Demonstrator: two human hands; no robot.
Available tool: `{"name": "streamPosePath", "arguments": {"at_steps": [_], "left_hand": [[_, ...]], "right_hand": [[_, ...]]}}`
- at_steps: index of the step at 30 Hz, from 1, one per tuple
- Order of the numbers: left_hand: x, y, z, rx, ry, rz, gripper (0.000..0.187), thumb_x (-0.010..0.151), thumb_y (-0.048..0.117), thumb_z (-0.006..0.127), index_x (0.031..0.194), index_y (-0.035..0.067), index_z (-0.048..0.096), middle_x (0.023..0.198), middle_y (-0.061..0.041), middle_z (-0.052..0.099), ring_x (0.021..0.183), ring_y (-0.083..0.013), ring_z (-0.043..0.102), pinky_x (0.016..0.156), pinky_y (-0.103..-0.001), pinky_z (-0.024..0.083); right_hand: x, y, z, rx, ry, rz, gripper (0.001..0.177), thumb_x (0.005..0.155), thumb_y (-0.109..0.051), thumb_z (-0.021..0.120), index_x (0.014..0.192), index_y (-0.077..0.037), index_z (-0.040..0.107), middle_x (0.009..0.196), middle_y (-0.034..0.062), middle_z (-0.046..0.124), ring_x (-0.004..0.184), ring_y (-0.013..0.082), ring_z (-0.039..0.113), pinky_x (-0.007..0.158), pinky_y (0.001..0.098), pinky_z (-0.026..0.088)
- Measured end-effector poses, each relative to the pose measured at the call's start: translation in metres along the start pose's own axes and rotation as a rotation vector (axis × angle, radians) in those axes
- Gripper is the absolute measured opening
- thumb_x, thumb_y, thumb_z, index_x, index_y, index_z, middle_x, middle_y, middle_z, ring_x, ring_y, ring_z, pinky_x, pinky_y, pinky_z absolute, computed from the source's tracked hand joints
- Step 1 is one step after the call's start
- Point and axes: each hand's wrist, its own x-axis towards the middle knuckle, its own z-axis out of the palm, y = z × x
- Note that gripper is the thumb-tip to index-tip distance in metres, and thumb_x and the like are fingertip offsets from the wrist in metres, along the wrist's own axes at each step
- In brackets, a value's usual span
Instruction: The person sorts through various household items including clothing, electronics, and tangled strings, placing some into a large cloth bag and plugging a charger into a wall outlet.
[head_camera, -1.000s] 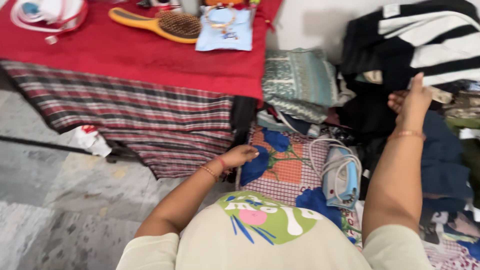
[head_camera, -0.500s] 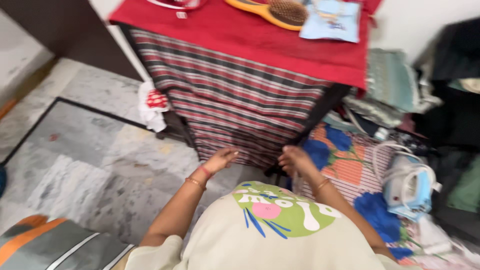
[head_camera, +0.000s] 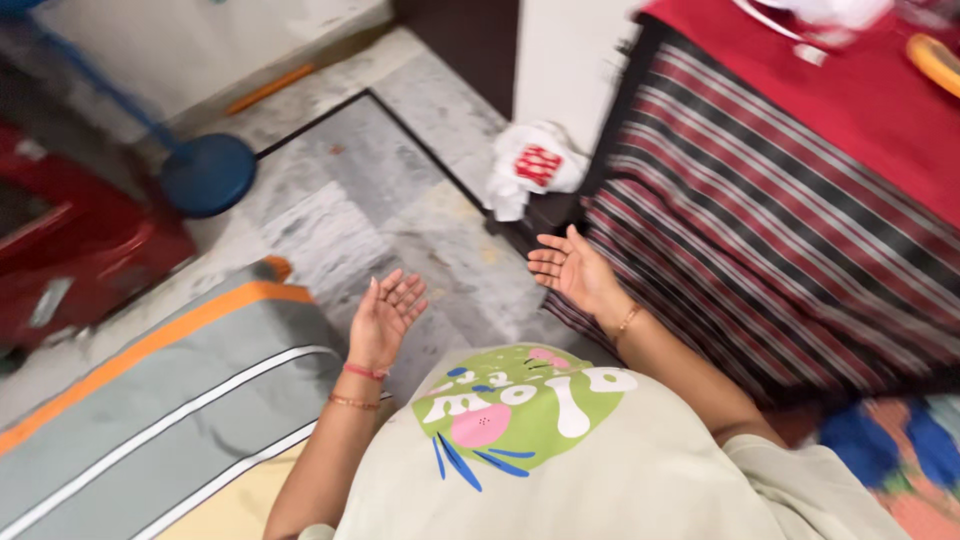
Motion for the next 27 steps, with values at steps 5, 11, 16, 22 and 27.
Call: {"name": "streamPosePath", "arguments": {"at_steps": [5,11,16,22,27], "left_hand": [[-0.015,0.020,-0.020,-0.077,0.127,0.072,0.056,0.105,0.050,0.041,0.138,0.005,0.053,0.140,-0.019,0.059,0.132,-0.0336,0.055,0.111,-0.050,0.044],[0.017,0.041,-0.029,-0.088,0.171,0.133,0.053,0.105,0.048,0.041,0.135,0.006,0.053,0.139,-0.017,0.060,0.129,-0.0322,0.057,0.110,-0.050,0.046],[0.076,0.075,-0.033,-0.111,0.272,0.206,0.053,0.105,0.050,0.041,0.134,0.007,0.054,0.137,-0.017,0.061,0.127,-0.0308,0.059,0.108,-0.049,0.047],[0.153,0.118,-0.023,-0.126,0.220,0.335,0.061,0.105,0.056,0.037,0.135,0.006,0.054,0.136,-0.018,0.062,0.125,-0.0317,0.059,0.106,-0.049,0.047],[0.160,0.127,-0.042,-0.194,0.311,0.417,0.066,0.104,0.060,0.036,0.138,0.006,0.053,0.135,-0.017,0.062,0.125,-0.0312,0.059,0.106,-0.048,0.047]], "right_hand": [[0.065,0.001,0.028,-0.050,-0.090,0.113,0.065,0.106,-0.058,0.040,0.133,-0.002,0.058,0.110,0.0151,0.071,0.102,0.0262,0.068,0.090,0.0413,0.055],[0.137,-0.022,0.031,-0.089,-0.128,0.221,0.065,0.105,-0.059,0.040,0.132,-0.002,0.059,0.110,0.0142,0.071,0.103,0.0256,0.068,0.090,0.0403,0.054],[0.222,-0.058,0.007,-0.067,-0.173,0.250,0.063,0.106,-0.057,0.041,0.131,-0.003,0.061,0.111,0.0145,0.071,0.102,0.0260,0.068,0.089,0.0404,0.054],[0.332,-0.094,0.011,-0.141,-0.131,0.288,0.062,0.106,-0.058,0.040,0.127,-0.004,0.061,0.102,0.0124,0.071,0.096,0.0253,0.069,0.086,0.0401,0.054],[0.396,-0.100,0.052,-0.161,-0.207,0.335,0.066,0.106,-0.061,0.038,0.127,-0.004,0.062,0.102,0.0113,0.071,0.095,0.0240,0.067,0.084,0.0386,0.053]]}}
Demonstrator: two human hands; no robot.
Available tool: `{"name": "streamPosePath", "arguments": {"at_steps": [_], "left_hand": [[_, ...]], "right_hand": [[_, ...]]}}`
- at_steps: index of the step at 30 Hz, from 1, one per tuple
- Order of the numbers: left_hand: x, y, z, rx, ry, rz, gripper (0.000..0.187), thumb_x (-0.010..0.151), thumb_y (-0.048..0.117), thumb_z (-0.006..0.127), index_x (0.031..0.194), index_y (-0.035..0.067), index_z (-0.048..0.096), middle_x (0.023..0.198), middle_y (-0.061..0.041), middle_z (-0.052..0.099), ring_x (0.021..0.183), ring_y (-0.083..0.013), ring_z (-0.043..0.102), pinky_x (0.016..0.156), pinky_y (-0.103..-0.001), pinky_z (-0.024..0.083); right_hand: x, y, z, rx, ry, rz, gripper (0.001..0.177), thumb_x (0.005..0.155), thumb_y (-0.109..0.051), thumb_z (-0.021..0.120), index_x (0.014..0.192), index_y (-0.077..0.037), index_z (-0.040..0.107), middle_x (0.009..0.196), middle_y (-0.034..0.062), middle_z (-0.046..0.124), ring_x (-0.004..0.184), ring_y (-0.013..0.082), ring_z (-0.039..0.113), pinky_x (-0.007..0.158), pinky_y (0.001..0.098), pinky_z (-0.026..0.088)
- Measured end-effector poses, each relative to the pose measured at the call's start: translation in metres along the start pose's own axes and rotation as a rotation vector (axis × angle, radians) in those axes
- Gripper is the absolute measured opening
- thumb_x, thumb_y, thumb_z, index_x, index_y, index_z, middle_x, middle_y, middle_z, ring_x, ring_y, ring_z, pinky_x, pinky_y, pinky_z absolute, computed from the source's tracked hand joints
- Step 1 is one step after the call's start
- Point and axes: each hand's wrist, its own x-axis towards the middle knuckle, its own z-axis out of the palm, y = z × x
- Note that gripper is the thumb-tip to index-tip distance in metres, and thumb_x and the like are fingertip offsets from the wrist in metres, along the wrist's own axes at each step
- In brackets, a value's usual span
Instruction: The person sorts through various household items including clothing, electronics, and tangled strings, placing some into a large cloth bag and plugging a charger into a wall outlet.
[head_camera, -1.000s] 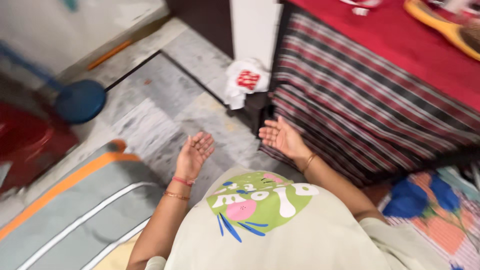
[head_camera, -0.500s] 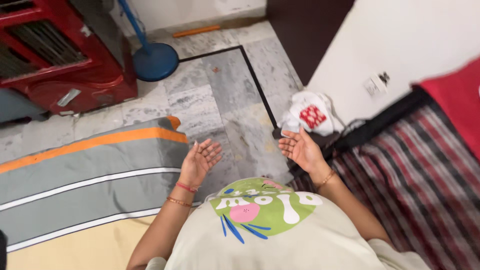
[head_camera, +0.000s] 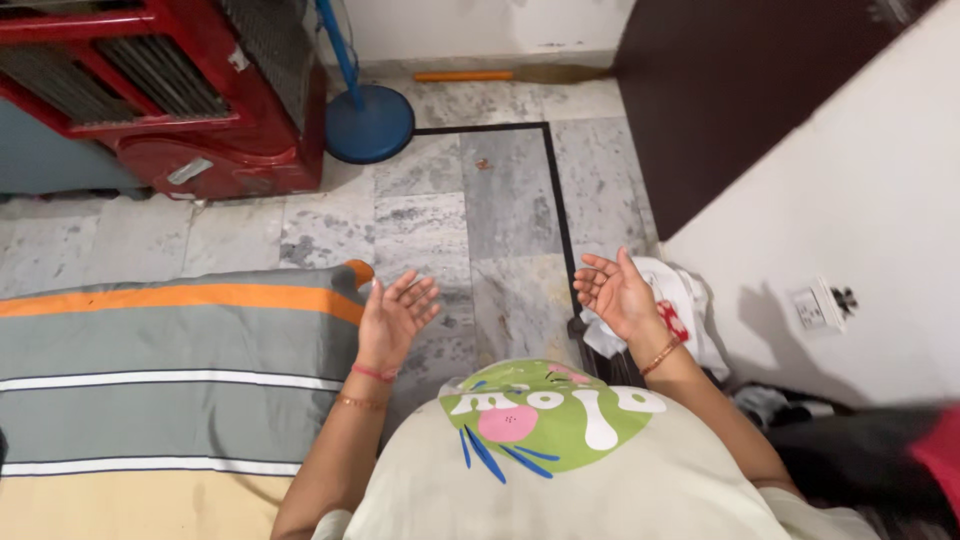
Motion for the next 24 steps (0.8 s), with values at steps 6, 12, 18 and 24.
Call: {"name": "streamPosePath", "arguments": {"at_steps": [6,12,18,24], "left_hand": [[0.036,0.044,-0.057,-0.067,0.135,0.173,0.069,0.104,0.064,0.037,0.136,0.005,0.054,0.132,-0.017,0.063,0.124,-0.0318,0.060,0.106,-0.049,0.048],[0.124,0.124,-0.086,-0.112,0.116,0.238,0.066,0.105,0.062,0.040,0.136,0.006,0.057,0.130,-0.014,0.066,0.122,-0.0293,0.062,0.107,-0.046,0.049],[0.224,0.192,-0.077,-0.016,0.114,0.197,0.063,0.104,0.059,0.044,0.136,0.007,0.057,0.128,-0.012,0.066,0.119,-0.0268,0.063,0.104,-0.045,0.051],[0.290,0.202,-0.064,0.046,0.124,0.105,0.060,0.105,0.058,0.043,0.135,0.008,0.057,0.126,-0.012,0.066,0.118,-0.0266,0.063,0.103,-0.044,0.051]], "right_hand": [[0.094,-0.021,0.031,-0.083,-0.075,0.045,0.074,0.106,-0.067,0.032,0.127,-0.003,0.063,0.101,0.0112,0.071,0.093,0.0242,0.067,0.083,0.0396,0.055],[0.186,-0.057,0.058,-0.145,-0.076,0.045,0.077,0.107,-0.069,0.031,0.129,-0.002,0.062,0.105,0.0117,0.071,0.097,0.0241,0.067,0.088,0.0400,0.055],[0.262,-0.092,0.087,-0.100,-0.027,-0.061,0.077,0.108,-0.070,0.033,0.130,-0.003,0.063,0.107,0.0128,0.070,0.100,0.0248,0.067,0.090,0.0401,0.053],[0.316,-0.107,0.076,-0.072,0.069,-0.043,0.076,0.108,-0.070,0.032,0.129,-0.004,0.064,0.105,0.0113,0.069,0.099,0.0249,0.066,0.089,0.0410,0.053]]}}
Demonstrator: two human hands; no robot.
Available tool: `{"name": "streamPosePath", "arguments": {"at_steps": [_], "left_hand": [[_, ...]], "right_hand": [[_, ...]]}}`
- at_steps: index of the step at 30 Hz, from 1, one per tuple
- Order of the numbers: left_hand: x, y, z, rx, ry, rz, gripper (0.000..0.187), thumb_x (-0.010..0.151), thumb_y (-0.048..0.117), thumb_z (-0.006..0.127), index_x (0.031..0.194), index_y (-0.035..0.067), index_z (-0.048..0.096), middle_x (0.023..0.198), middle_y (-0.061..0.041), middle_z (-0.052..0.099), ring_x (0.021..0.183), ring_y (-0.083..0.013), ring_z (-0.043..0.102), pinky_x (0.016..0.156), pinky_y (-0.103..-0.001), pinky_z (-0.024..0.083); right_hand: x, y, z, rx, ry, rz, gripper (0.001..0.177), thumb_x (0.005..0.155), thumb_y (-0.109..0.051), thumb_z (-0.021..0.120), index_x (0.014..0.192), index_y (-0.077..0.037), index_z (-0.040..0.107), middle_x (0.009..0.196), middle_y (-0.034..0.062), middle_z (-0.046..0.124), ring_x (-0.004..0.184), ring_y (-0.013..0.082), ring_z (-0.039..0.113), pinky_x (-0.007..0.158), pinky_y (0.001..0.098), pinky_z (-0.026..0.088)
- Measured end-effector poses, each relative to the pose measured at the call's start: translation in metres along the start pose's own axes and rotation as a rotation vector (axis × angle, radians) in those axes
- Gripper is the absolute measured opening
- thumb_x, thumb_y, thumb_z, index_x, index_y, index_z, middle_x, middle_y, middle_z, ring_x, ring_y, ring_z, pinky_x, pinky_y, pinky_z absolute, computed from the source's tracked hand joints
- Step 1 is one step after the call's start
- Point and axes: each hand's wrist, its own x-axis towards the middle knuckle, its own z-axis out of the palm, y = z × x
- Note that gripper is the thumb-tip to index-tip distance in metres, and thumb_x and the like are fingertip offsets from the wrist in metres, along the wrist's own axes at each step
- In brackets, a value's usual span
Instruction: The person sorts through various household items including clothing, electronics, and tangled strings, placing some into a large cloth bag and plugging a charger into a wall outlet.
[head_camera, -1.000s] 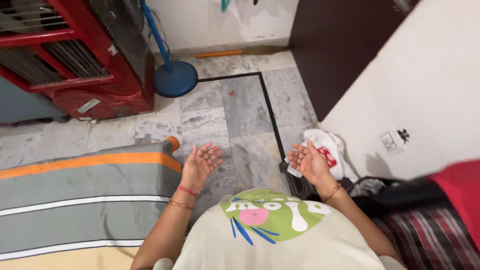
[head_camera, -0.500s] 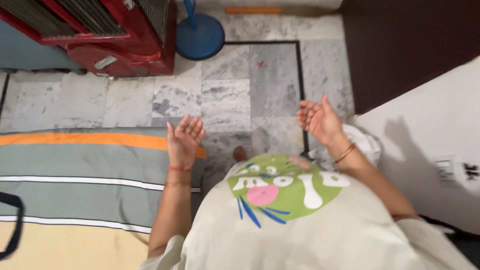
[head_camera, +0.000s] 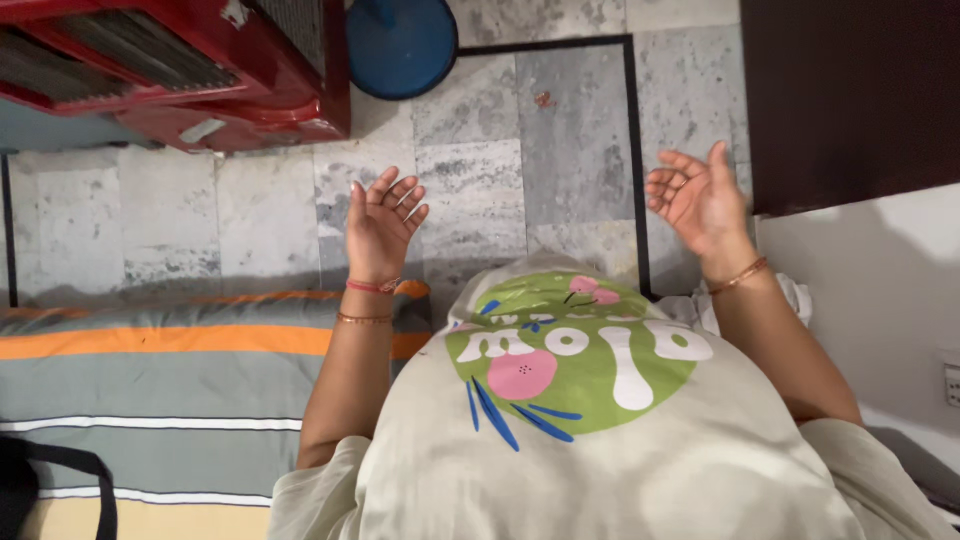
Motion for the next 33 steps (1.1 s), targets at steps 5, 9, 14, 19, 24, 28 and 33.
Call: {"name": "streamPosePath", "arguments": {"at_steps": [5,9,14,19,24,28,33], "left_hand": [[0.050,-0.020,-0.004,0.051,0.071,-0.096,0.059,0.105,0.057,0.042,0.135,0.008,0.057,0.126,-0.011,0.067,0.117,-0.0260,0.063,0.103,-0.044,0.051],[0.106,-0.029,0.003,0.073,0.112,-0.098,0.058,0.106,0.057,0.043,0.136,0.009,0.057,0.125,-0.010,0.067,0.117,-0.0255,0.063,0.103,-0.043,0.050],[0.191,-0.044,0.030,0.135,0.174,-0.123,0.056,0.104,0.056,0.044,0.135,0.012,0.057,0.124,-0.007,0.067,0.118,-0.0237,0.063,0.104,-0.043,0.049],[0.275,-0.103,0.055,0.253,0.160,-0.228,0.054,0.105,0.048,0.050,0.140,0.006,0.057,0.123,-0.010,0.067,0.116,-0.0245,0.064,0.102,-0.044,0.051],[0.347,-0.156,0.053,0.414,0.073,-0.382,0.056,0.104,0.046,0.051,0.140,0.003,0.057,0.121,-0.009,0.070,0.113,-0.0219,0.066,0.097,-0.041,0.054],[0.398,-0.215,0.006,0.439,0.017,-0.483,0.054,0.105,0.043,0.056,0.139,0.001,0.060,0.118,-0.010,0.069,0.111,-0.0212,0.065,0.096,-0.038,0.054],[0.461,-0.312,-0.085,0.691,0.015,-0.542,0.043,0.108,0.034,0.059,0.136,0.002,0.063,0.107,-0.010,0.066,0.097,-0.0187,0.061,0.084,-0.032,0.053]], "right_hand": [[0.073,-0.020,-0.025,-0.033,0.056,0.015,0.062,0.110,-0.060,0.043,0.130,-0.004,0.062,0.106,0.0098,0.069,0.099,0.0224,0.066,0.091,0.0382,0.053],[0.147,-0.028,-0.046,-0.191,0.035,0.029,0.045,0.109,-0.045,0.054,0.128,-0.006,0.061,0.106,0.0083,0.070,0.097,0.0187,0.067,0.087,0.0349,0.054],[0.279,-0.011,-0.091,-0.439,0.046,0.022,0.031,0.104,-0.031,0.066,0.118,-0.004,0.065,0.092,0.0080,0.070,0.079,0.0174,0.066,0.068,0.0321,0.053],[0.385,0.038,-0.157,-0.879,0.088,0.335,0.035,0.100,-0.036,0.069,0.115,-0.005,0.068,0.093,0.0046,0.071,0.085,0.0156,0.068,0.074,0.0318,0.056],[0.453,0.080,-0.193,-1.308,-0.045,0.249,0.038,0.091,-0.036,0.075,0.110,-0.004,0.072,0.099,0.0126,0.076,0.092,0.0256,0.072,0.082,0.0371,0.056],[0.501,0.132,-0.226,-1.554,-0.024,0.334,0.044,0.095,-0.040,0.074,0.119,-0.004,0.071,0.094,0.0167,0.075,0.092,0.0311,0.071,0.086,0.0396,0.055],[0.574,0.212,-0.266,-1.340,-0.048,0.252,0.043,0.090,-0.031,0.081,0.119,-0.002,0.071,0.087,0.0141,0.074,0.078,0.0267,0.070,0.074,0.0376,0.056]]}}
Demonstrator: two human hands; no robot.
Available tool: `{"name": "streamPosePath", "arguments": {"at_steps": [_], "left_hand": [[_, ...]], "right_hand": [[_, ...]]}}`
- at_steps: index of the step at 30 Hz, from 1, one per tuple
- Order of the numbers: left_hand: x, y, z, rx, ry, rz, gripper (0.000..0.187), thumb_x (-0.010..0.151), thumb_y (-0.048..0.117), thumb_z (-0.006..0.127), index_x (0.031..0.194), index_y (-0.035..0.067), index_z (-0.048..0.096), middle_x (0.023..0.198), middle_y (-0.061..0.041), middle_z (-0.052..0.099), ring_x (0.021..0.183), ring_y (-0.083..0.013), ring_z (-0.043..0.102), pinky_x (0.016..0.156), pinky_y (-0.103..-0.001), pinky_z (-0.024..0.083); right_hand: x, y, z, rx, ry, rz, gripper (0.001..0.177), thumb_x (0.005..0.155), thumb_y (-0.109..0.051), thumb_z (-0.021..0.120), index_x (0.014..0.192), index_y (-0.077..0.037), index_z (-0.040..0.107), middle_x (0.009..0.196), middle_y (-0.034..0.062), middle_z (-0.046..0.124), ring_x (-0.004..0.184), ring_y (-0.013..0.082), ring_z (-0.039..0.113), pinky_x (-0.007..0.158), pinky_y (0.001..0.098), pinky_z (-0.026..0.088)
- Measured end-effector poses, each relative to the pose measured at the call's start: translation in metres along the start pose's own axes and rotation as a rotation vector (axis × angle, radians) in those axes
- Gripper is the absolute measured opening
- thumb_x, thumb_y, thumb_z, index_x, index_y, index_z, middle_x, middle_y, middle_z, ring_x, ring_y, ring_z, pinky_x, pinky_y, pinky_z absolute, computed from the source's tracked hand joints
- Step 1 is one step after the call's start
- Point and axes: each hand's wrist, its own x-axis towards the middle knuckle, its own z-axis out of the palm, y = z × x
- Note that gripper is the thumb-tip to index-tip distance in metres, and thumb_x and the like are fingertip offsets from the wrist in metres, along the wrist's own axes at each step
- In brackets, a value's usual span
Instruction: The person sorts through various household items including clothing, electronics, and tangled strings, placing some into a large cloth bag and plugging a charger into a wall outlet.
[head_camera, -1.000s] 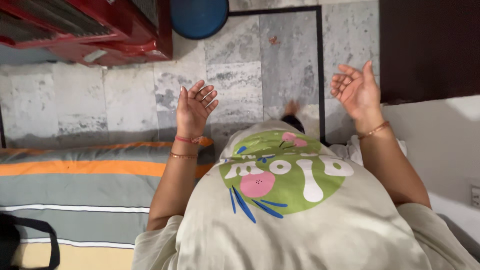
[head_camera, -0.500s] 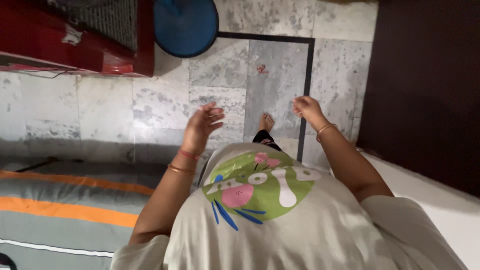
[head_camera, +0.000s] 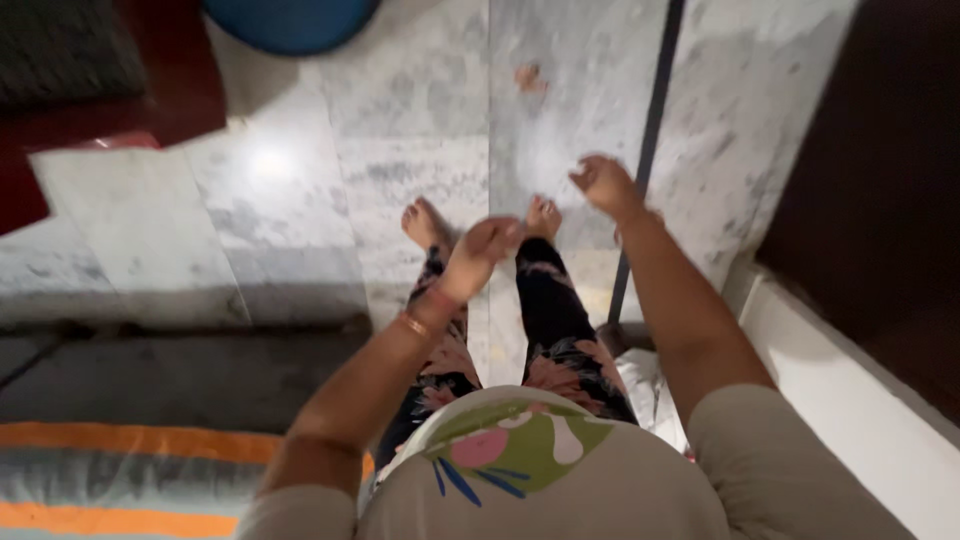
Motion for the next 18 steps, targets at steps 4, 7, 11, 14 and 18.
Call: {"name": "streamPosePath", "arguments": {"at_steps": [4,7,11,14,18], "left_hand": [[0.068,-0.050,-0.012,0.069,-0.024,0.119,0.034,0.104,0.025,0.061,0.129,0.002,0.061,0.113,-0.009,0.072,0.106,-0.0169,0.069,0.089,-0.029,0.055],[0.099,-0.074,-0.017,0.176,-0.002,-0.007,0.033,0.102,0.025,0.065,0.126,0.002,0.064,0.104,-0.011,0.074,0.094,-0.0195,0.071,0.083,-0.032,0.057],[0.118,-0.113,-0.040,0.137,-0.005,0.005,0.035,0.103,0.025,0.064,0.128,0.001,0.063,0.111,-0.013,0.073,0.101,-0.0195,0.072,0.086,-0.033,0.058],[0.131,-0.137,-0.059,0.145,-0.004,-0.083,0.035,0.103,0.025,0.063,0.128,0.000,0.062,0.112,-0.013,0.073,0.101,-0.0199,0.072,0.085,-0.034,0.058],[0.148,-0.149,-0.079,0.126,0.023,-0.136,0.035,0.102,0.025,0.063,0.127,0.001,0.063,0.111,-0.011,0.073,0.099,-0.0190,0.072,0.085,-0.033,0.059]], "right_hand": [[0.083,0.035,0.031,0.044,0.098,-0.213,0.041,0.094,-0.028,0.085,0.120,-0.001,0.069,0.103,0.0137,0.073,0.087,0.0228,0.072,0.079,0.0350,0.058],[0.141,0.051,0.053,-0.037,0.075,-0.154,0.042,0.094,-0.027,0.082,0.126,-0.003,0.069,0.117,0.0171,0.070,0.089,0.0287,0.071,0.083,0.0400,0.057],[0.201,0.059,0.078,-0.230,0.073,-0.246,0.045,0.093,-0.020,0.083,0.132,-0.006,0.066,0.131,0.0235,0.064,0.115,0.0408,0.062,0.095,0.0477,0.053],[0.225,0.057,0.089,-0.206,-0.041,-0.104,0.053,0.091,-0.016,0.079,0.141,-0.017,0.063,0.137,0.0258,0.055,0.118,0.0431,0.056,0.096,0.0495,0.049],[0.257,0.068,0.117,-0.212,-0.038,-0.176,0.055,0.089,-0.011,0.080,0.140,-0.018,0.059,0.136,0.0167,0.063,0.127,0.0376,0.056,0.096,0.0481,0.050]]}}
